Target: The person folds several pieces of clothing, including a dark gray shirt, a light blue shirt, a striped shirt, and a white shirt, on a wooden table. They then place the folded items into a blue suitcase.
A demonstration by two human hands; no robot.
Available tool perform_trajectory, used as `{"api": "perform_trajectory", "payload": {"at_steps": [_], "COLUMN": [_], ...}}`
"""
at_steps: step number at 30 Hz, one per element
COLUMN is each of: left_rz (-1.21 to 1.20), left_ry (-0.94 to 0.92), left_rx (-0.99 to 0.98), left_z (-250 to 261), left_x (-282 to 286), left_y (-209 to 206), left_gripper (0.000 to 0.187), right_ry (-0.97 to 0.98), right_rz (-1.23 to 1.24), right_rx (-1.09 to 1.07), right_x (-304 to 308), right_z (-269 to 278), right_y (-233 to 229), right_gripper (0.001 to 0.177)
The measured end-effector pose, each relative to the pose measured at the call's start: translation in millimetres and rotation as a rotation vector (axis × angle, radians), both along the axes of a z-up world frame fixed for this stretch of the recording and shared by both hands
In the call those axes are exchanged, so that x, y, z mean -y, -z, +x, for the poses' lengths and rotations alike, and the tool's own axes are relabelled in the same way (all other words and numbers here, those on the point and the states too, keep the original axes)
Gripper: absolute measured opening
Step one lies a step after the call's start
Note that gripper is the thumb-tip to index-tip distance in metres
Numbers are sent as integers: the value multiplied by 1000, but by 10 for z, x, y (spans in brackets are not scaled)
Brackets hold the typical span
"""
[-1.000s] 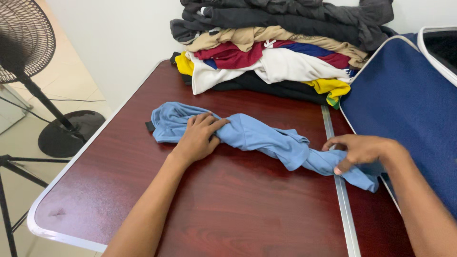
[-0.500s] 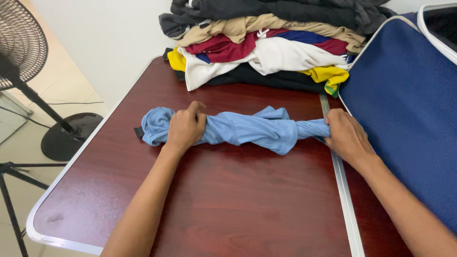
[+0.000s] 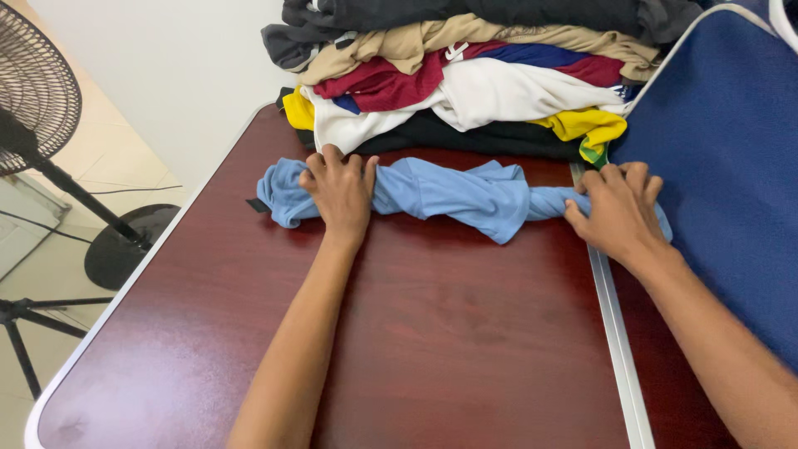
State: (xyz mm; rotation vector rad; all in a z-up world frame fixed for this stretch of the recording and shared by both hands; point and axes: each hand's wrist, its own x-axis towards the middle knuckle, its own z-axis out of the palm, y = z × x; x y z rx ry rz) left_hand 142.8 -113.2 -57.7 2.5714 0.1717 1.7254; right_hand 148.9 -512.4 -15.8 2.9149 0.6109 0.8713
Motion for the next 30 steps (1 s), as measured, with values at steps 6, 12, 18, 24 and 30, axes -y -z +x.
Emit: {"api": "perform_trajectory", "payload": {"at_steps": [6, 12, 18, 24, 30], "left_rz": [-311, -306, -320, -329, -324], "left_ry": [38, 254, 349, 403, 500], "left_rx": [-101, -92, -57, -69, -162], "left_z": [442, 757, 981, 1210, 1234], "left_x": [65, -111, -217, -375, -500], "left_y": [63, 127, 172, 216, 259], "left_gripper": [45, 44, 45, 46, 38], "right_ry": [94, 97, 42, 124, 212], "right_rz": [134, 140, 65, 104, 272], "right_rx": [97, 136, 248, 206, -54], "right_x": [-182, -169, -164, -263, -297], "right_z": [304, 592, 770, 946, 1042], "right_y": [227, 294, 176, 241, 230], "right_gripper": [26, 26, 25, 17, 38]}}
